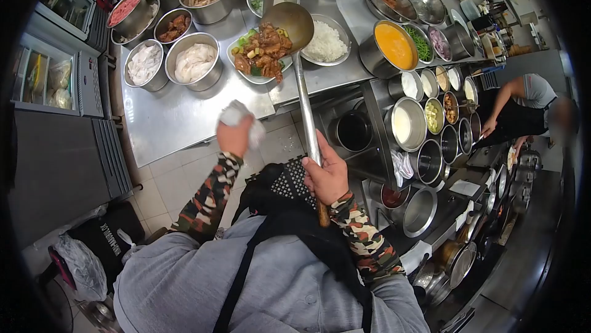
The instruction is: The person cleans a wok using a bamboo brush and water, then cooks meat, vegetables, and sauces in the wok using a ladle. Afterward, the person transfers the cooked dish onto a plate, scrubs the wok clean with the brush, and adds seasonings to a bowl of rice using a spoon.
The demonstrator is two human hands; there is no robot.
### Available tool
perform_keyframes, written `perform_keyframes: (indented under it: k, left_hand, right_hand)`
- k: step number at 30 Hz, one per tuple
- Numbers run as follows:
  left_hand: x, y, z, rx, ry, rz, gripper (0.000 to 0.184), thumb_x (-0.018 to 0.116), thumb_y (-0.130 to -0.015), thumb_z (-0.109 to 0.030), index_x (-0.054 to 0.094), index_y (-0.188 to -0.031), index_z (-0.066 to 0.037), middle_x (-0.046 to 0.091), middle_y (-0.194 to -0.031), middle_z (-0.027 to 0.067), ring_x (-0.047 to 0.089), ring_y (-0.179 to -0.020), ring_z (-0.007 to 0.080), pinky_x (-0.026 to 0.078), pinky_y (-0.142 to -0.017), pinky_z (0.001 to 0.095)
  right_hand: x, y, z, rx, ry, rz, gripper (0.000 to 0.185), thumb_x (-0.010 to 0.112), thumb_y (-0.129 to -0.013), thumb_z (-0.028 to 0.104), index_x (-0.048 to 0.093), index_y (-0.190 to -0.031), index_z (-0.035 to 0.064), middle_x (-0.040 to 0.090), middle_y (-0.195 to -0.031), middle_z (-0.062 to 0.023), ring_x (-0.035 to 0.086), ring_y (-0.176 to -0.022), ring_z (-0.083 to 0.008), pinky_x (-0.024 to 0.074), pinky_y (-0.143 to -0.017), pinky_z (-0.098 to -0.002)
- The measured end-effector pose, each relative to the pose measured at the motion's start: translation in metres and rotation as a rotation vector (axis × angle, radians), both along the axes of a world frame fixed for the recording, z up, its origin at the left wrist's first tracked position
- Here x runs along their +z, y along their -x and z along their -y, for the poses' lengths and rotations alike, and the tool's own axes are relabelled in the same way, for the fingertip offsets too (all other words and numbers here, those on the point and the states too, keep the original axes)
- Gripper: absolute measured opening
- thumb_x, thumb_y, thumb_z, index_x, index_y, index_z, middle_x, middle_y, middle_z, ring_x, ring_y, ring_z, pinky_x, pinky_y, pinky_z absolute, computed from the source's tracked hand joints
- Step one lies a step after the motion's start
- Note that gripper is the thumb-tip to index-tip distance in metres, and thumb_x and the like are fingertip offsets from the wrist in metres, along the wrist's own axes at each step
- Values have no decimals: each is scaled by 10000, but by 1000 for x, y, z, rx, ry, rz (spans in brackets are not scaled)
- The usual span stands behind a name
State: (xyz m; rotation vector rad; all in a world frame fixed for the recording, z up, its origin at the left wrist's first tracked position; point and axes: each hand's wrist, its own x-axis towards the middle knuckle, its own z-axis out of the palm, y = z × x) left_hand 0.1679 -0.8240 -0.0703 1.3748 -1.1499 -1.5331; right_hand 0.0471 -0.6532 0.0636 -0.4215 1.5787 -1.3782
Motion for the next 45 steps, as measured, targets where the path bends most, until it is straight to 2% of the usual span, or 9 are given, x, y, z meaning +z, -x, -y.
perform_keyframes:
  k: [3, 5, 9, 14, 17, 28, 31, 33, 45]
  left_hand:
    - [10, 20, 43, 271, -52, -110, 414, 814, -687, -179, 591, -957, 43, 653, -881, 113, 625, -751, 230, 513, -709, 352]
    - [6, 43, 46, 324, 46, -71, 600, 855, -650, -232, 541, -1056, 78, 638, -1005, 154, 617, -881, 247, 500, -800, 347]
    - [35, 60, 58, 258, -120, 292, 782, 870, -572, -335, 508, -1102, 112, 615, -1069, 245, 613, -972, 337, 479, -878, 358]
    - [14, 58, 81, 197, -171, 251, 508, 761, -582, -246, 615, -914, 110, 672, -931, 226, 653, -876, 360, 504, -814, 387]
    - [13, 37, 86, 121, -110, 317, 512, 766, -588, -246, 628, -946, 93, 676, -960, 213, 655, -891, 346, 503, -819, 379]
    - [0, 17, 79, 136, -74, 64, 530, 781, -632, -209, 601, -1042, 74, 665, -1014, 179, 653, -915, 296, 491, -829, 359]
    - [11, 15, 73, 124, -80, 21, 450, 788, -671, -166, 617, -1022, 57, 669, -971, 124, 653, -845, 230, 506, -752, 339]
    - [14, 13, 69, 168, -127, -230, 414, 797, -713, -168, 617, -1016, 50, 667, -973, 123, 653, -827, 231, 506, -736, 337]
    - [13, -40, 57, 159, -173, -216, 313, 731, -762, -106, 604, -1011, 36, 652, -915, 110, 655, -763, 214, 543, -665, 332]
  right_hand:
    - [-6, -4, 1, -30, 31, 61, 637, 536, -894, -10, 273, -1468, 77, 468, -634, 8, 399, -424, -59, 336, -379, -216]
    - [-6, -7, 3, -25, 16, 56, 639, 533, -894, -15, 270, -1469, 77, 473, -652, 5, 395, -426, -58, 337, -380, -215]
    - [-12, -8, 4, -42, 34, 69, 643, 525, -891, -36, 270, -1469, 79, 492, -709, -5, 390, -435, -53, 341, -385, -210]
    - [-11, -6, -2, -12, 45, 64, 644, 521, -886, -49, 277, -1468, 80, 498, -725, -3, 392, -450, -48, 345, -399, -205]
    - [-12, -2, -10, 52, 40, 27, 655, 533, -881, -45, 274, -1469, 84, 507, -782, -13, 393, -480, -50, 360, -406, -201]
    - [1, 3, -21, -5, 51, 68, 652, 525, -880, -58, 272, -1467, 70, 479, -724, -2, 378, -472, -50, 344, -401, -212]
    - [2, 2, -22, -42, 75, 96, 652, 525, -880, -56, 273, -1467, 75, 482, -710, -12, 382, -468, -57, 343, -398, -211]
    - [9, 3, -22, -45, 65, 100, 651, 525, -882, -53, 274, -1467, 79, 480, -701, -15, 386, -467, -59, 342, -398, -211]
    - [33, -5, -37, 55, 0, 86, 648, 529, -884, -54, 288, -1468, 92, 470, -712, 17, 389, -474, -44, 323, -413, -203]
